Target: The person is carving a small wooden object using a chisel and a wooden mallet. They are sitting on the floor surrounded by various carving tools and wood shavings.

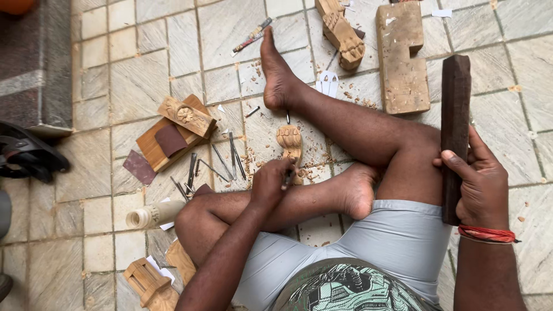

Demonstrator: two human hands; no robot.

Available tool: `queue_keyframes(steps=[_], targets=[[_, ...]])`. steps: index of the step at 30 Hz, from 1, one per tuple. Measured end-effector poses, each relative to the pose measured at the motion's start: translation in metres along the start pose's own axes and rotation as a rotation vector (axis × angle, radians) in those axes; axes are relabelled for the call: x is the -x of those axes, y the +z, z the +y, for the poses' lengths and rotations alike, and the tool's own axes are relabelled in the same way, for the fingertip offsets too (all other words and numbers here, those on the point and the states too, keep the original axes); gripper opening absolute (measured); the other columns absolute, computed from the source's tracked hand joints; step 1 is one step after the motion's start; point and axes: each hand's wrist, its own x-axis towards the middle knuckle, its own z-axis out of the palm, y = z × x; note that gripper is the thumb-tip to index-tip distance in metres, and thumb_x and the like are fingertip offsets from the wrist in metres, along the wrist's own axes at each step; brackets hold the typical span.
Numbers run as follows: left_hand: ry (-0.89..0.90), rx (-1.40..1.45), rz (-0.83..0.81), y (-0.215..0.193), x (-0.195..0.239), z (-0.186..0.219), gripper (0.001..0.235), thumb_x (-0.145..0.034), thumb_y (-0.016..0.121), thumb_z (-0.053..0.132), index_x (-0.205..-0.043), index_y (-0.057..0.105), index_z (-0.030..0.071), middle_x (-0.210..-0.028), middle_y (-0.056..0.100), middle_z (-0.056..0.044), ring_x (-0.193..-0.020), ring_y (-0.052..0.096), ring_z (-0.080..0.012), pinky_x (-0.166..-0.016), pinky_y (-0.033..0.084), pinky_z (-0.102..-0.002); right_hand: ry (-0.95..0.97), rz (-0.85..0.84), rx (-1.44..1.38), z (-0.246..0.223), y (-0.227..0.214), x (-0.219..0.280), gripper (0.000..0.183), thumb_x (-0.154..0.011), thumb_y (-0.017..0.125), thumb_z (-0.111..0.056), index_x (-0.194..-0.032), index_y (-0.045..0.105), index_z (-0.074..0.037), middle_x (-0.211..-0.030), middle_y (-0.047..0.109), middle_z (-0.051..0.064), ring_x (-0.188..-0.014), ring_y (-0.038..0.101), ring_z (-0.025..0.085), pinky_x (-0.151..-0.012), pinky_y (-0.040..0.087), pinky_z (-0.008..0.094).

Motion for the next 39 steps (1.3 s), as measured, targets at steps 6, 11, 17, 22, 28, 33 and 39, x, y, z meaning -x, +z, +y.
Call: queue_keyframes(steps=[6, 11, 17, 22, 28, 33, 39], targets=[[-0.378, 0.232, -0.003, -0.015, 0.002, 0.001, 0.036, -0.101, 0.059, 0.047, -0.101, 0.074, 0.014, -0.098, 0.078, -0.006, -0.080, 0.077, -0.0206, -0.067, 0.061, -0.038, 0.135, -0.138, -0.184, -0.072, 0.026, 0.011, 0.076, -0.090, 0.056, -0.024, -0.159, 0.034, -0.002, -0.127, 0.048, 0.014, -0.109, 0.049, 0.020, -0.098, 0.046, 0.033], [-0.271, 0.137, 0.367, -0.016, -0.012, -0.027, 0.042, -0.112, 0.044, 0.039, -0.105, 0.069, 0.005, -0.088, 0.074, -0.012, -0.080, 0.073, -0.0257, -0.069, 0.056, -0.044, -0.224, -0.721, -0.040, -0.061, 0.298, -0.061, 0.134, -0.057, 0.031, -0.084, -0.156, -0.016, -0.006, -0.155, -0.008, 0.026, -0.143, -0.005, 0.033, -0.121, 0.009, 0.049], [-0.471, -0.208, -0.001, 0.003, -0.023, -0.020, 0.040, -0.107, 0.053, 0.044, -0.100, 0.070, 0.009, -0.085, 0.071, -0.010, -0.069, 0.074, -0.0238, -0.061, 0.060, -0.042, -0.958, -0.843, 0.235, 0.057, 0.375, -0.146, 0.158, -0.052, 0.023, -0.107, -0.156, -0.038, -0.005, -0.171, -0.031, 0.032, -0.158, -0.030, 0.038, -0.135, -0.010, 0.052], [-0.251, -0.478, 0.054, 0.006, -0.019, 0.016, 0.066, -0.085, 0.074, 0.067, -0.106, 0.067, 0.005, -0.090, 0.069, -0.013, -0.071, 0.073, -0.0270, -0.060, 0.062, -0.041, -0.750, -0.960, 0.233, 0.031, 0.355, -0.140, 0.164, -0.044, 0.021, -0.108, -0.157, -0.030, -0.001, -0.168, -0.026, 0.034, -0.159, -0.027, 0.038, -0.134, -0.010, 0.047], [-0.558, -0.389, -0.361, 0.002, -0.026, 0.045, 0.069, -0.090, 0.071, 0.062, -0.119, 0.062, 0.001, -0.093, 0.074, -0.013, -0.081, 0.077, -0.0249, -0.069, 0.066, -0.041, -0.444, -1.021, 0.219, 0.004, 0.349, -0.140, 0.166, -0.042, 0.025, -0.107, -0.158, -0.026, 0.000, -0.170, -0.020, 0.030, -0.160, -0.021, 0.032, -0.133, -0.005, 0.041], [-0.623, -0.254, -0.255, 0.018, -0.035, 0.035, 0.047, -0.083, 0.081, 0.038, -0.114, 0.067, 0.005, -0.106, 0.075, -0.016, -0.101, 0.075, -0.0301, -0.089, 0.061, -0.041, -0.602, -1.008, 0.209, 0.038, 0.360, -0.189, 0.167, -0.044, 0.030, -0.107, -0.153, -0.031, 0.003, -0.165, -0.026, 0.037, -0.158, -0.020, 0.036, -0.132, -0.006, 0.043], [-0.578, -0.298, -0.206, 0.036, -0.050, 0.024, 0.022, -0.084, 0.076, 0.020, -0.102, 0.074, 0.007, -0.107, 0.076, -0.015, -0.103, 0.074, -0.0299, -0.088, 0.061, -0.041, -0.971, -0.728, 0.377, 0.036, 0.355, -0.187, 0.161, -0.048, 0.008, -0.108, -0.157, -0.028, 0.005, -0.164, -0.024, 0.044, -0.160, -0.025, 0.042, -0.135, -0.007, 0.043]])
